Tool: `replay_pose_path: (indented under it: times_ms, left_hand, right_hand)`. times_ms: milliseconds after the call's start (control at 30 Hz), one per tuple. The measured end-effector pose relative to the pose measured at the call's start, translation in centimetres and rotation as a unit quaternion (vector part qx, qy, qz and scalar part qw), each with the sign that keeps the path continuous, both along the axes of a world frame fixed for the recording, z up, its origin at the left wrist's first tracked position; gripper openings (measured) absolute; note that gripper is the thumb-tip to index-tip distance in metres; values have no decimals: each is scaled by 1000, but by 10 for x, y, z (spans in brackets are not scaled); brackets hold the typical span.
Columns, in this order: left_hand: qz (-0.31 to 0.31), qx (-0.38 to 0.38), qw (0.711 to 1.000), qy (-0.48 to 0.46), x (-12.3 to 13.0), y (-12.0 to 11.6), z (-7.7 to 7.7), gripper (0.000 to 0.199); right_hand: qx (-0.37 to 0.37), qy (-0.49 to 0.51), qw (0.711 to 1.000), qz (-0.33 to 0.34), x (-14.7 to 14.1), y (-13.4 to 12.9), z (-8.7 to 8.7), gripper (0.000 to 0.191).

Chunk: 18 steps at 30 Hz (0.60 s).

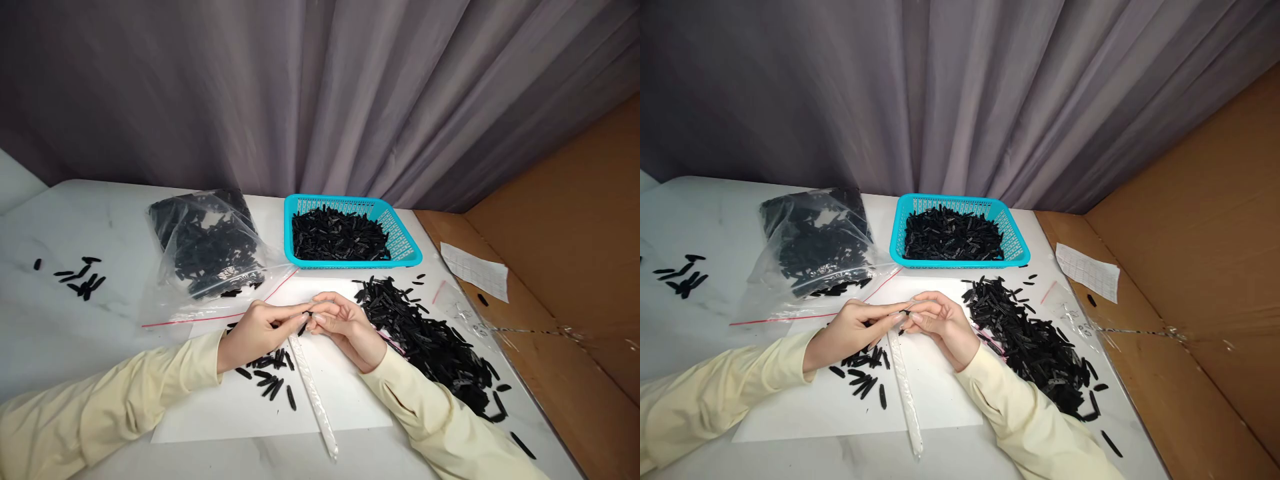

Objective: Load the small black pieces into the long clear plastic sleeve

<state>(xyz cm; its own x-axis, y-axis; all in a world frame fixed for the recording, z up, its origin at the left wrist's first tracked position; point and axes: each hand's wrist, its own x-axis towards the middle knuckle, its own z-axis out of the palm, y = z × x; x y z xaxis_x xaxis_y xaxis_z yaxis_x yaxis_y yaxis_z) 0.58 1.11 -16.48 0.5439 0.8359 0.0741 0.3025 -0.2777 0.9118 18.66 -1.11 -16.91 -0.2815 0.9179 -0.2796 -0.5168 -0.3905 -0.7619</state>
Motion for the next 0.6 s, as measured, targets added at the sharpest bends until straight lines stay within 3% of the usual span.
replay_pose_path:
  times_ms: [233, 600]
  left_hand:
    - [6, 53, 998, -18, 0, -1, 0, 35]
    - [6, 70, 997, -12, 1, -1, 1, 38]
  right_hand:
    - [1, 10, 1000, 16, 3, 1, 0, 23]
    - [2, 6, 1000, 25, 3, 1, 0, 24]
